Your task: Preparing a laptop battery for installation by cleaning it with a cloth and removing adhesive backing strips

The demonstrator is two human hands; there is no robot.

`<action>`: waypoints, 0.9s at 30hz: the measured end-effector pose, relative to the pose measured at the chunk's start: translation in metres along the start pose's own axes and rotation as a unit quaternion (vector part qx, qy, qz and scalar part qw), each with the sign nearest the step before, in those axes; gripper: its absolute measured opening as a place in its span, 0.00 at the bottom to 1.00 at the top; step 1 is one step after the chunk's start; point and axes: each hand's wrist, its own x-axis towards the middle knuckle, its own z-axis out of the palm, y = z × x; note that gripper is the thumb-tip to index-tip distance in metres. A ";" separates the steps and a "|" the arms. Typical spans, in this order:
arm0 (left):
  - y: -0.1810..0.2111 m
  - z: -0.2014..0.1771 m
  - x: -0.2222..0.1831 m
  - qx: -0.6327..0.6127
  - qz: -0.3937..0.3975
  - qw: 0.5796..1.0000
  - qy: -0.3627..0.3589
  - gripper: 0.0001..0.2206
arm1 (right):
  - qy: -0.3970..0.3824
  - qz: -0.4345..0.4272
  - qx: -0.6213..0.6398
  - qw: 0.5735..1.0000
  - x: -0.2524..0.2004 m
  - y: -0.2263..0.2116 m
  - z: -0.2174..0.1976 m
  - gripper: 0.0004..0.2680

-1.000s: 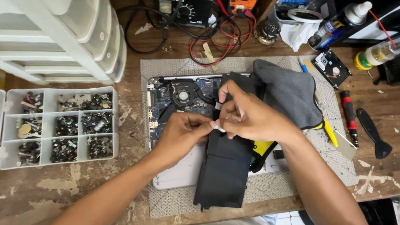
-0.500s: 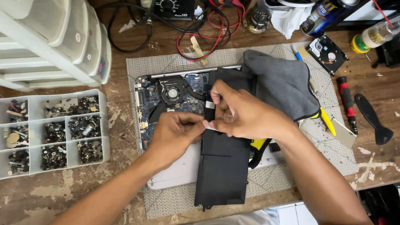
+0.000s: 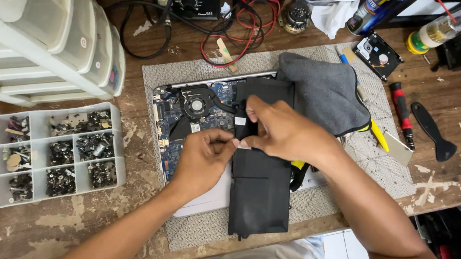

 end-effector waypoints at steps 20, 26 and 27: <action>-0.014 0.000 0.005 -0.049 0.030 0.998 -0.001 0.12 | -0.007 -0.060 0.032 0.998 -0.008 0.021 -0.021 0.11; -0.005 0.005 -0.001 -0.051 0.028 0.996 0.060 0.10 | 0.180 -0.166 0.200 0.949 -0.037 0.008 -0.066 0.06; 0.001 0.006 -0.004 -0.039 0.000 0.996 0.081 0.09 | 0.251 -0.186 0.197 0.929 -0.042 0.011 -0.083 0.06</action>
